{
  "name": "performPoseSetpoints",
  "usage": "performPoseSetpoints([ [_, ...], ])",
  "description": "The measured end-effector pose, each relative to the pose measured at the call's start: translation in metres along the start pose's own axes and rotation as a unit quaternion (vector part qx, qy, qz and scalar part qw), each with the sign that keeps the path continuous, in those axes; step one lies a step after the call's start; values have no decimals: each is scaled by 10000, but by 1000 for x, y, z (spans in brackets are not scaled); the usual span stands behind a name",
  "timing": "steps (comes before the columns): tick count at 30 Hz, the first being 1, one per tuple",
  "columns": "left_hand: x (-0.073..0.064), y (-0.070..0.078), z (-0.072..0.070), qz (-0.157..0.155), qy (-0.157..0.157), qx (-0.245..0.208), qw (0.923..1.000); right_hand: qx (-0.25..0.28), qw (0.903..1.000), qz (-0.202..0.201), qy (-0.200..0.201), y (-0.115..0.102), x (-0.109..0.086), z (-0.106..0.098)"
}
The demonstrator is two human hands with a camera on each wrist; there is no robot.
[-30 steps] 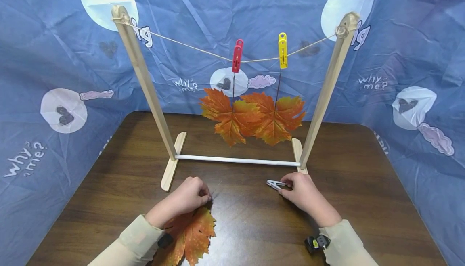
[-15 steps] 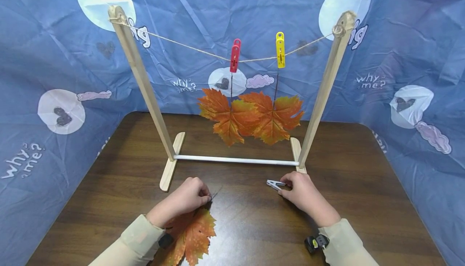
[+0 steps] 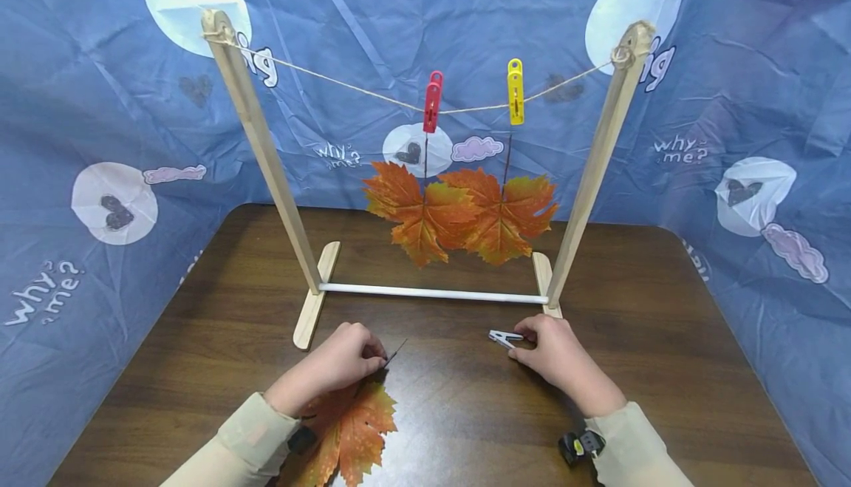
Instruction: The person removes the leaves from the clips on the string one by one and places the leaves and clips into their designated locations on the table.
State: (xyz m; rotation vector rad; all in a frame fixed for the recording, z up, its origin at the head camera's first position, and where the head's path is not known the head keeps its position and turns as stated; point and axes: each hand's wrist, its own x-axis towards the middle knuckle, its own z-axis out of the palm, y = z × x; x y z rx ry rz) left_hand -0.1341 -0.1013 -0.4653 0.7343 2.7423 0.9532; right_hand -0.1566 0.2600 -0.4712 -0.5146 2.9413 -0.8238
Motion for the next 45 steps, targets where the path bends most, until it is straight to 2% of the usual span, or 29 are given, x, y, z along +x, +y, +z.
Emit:
performPoseSetpoints([
  [4, 0, 1, -4, 121, 72, -123, 9998, 88, 9999, 81, 96, -3, -1, -4],
  [10, 0, 5, -11, 115, 278, -159, 9994, 353, 9990, 139, 226, -9, -1, -12],
  [19, 2, 10, -20, 336, 599, -618, 9957, 616, 9969, -65, 478, -24, -1, -20],
  [24, 2, 14, -24, 452, 726, -1003, 9913, 766, 9951, -197, 599, -32, -2, -25],
  [28, 2, 18, -29, 422, 822, -1313, 9870, 935, 9930, -295, 665, -39, -3, -28],
  [45, 3, 38, -45, 448, 1385, -2017, 9686, 1464, 9841, -602, 810, -69, -5, -43],
])
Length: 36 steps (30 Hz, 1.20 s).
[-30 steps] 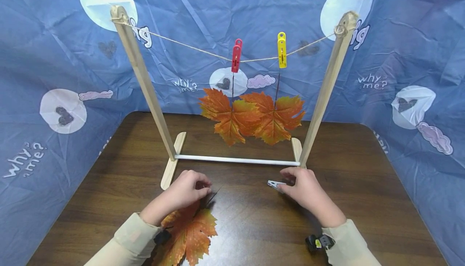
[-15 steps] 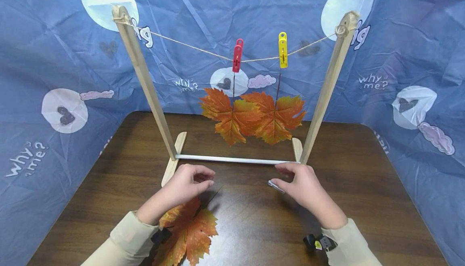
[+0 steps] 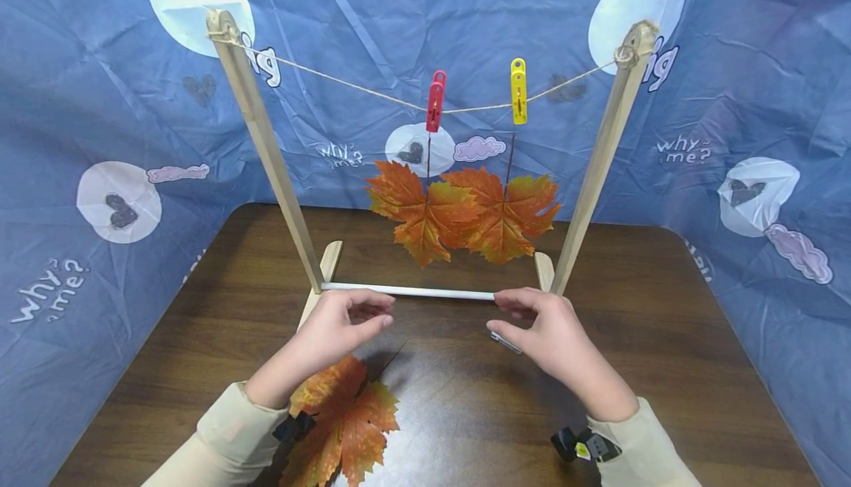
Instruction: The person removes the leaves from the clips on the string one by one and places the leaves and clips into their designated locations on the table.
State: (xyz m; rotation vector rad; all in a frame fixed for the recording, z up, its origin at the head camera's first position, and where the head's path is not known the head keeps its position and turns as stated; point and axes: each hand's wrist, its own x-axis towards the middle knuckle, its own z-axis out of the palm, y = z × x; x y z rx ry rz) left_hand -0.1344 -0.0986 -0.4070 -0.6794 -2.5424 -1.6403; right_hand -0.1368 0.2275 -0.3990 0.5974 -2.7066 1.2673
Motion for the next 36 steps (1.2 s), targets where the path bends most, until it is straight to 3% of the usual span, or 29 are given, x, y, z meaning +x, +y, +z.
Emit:
performPoseSetpoints([
  [9, 3, 6, -4, 130, 142, -181, 9997, 571, 9982, -130, -93, -11, 3, -3],
  [19, 8, 22, -8, 39, 264, -247, 9993, 614, 9980, -150, 37, -23, 5, -6],
  [36, 29, 41, -16, 467, 524, 78, 9975, 763, 9952, -525, 300, -46, 10, -18],
])
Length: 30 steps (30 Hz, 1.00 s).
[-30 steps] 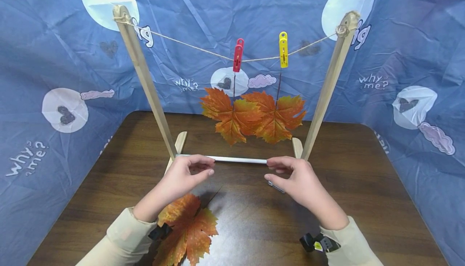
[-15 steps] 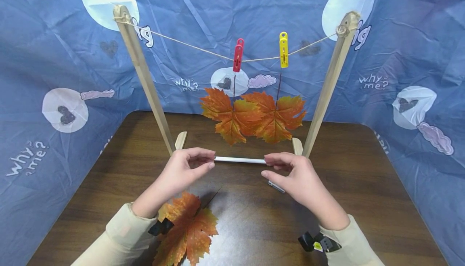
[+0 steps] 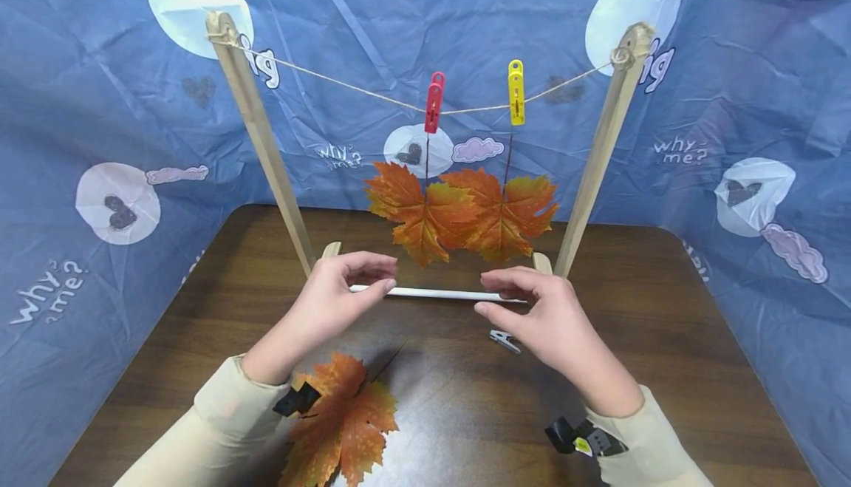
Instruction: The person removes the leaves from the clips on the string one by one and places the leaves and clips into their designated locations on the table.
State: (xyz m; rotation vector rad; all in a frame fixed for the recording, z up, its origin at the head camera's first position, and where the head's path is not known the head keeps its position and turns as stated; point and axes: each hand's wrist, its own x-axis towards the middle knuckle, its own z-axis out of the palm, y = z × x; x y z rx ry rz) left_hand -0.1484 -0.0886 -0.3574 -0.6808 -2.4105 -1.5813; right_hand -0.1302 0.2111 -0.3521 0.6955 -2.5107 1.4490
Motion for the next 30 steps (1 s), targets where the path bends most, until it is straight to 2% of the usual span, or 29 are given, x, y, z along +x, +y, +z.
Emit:
performPoseSetpoints([
  [14, 17, 14, -9, 332, 157, -144, 9992, -327, 9982, -490, 54, -33, 21, -14],
  [23, 26, 24, -11, 488, 245, -102, 9985, 151, 9955, -930, 129, -58, 38, -19],
  [30, 36, 38, -14, 725, 364, -8, 9967, 146, 9919, -1241, 219, -77, 51, -24],
])
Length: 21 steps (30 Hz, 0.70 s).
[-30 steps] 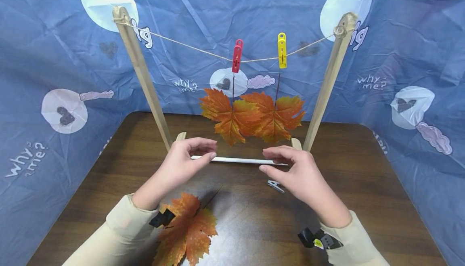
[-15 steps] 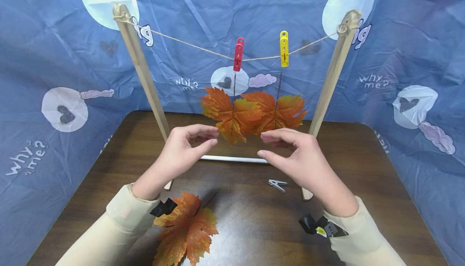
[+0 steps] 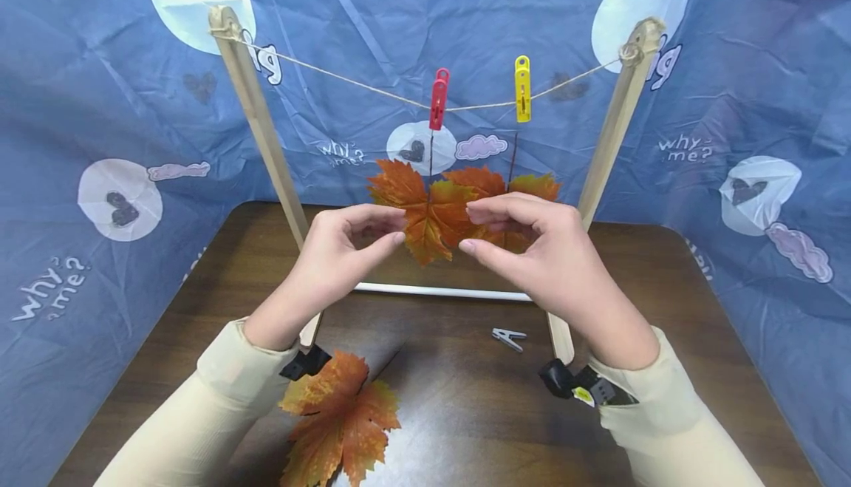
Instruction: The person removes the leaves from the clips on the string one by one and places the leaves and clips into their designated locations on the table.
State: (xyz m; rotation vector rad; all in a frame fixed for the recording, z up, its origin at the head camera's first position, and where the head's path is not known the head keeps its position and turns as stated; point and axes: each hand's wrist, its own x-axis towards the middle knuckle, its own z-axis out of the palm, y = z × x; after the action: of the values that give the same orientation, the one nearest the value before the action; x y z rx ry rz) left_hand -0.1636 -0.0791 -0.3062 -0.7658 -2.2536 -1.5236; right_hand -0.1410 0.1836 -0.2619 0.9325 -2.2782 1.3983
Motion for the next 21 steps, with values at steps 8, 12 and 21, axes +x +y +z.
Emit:
performPoseSetpoints([
  [8, 16, 8, -1, 239, 136, 89, 9996, -136, 9999, 79, -62, -12, 14, -4],
  [12, 25, 12, -1, 298, 223, 93, 9993, -277, 9996, 2, -34, -19, 22, -8],
  [21, 41, 21, -7, 248, 445, 162, 9986, -660, 9973, -335, -41, -38, 48, -19],
])
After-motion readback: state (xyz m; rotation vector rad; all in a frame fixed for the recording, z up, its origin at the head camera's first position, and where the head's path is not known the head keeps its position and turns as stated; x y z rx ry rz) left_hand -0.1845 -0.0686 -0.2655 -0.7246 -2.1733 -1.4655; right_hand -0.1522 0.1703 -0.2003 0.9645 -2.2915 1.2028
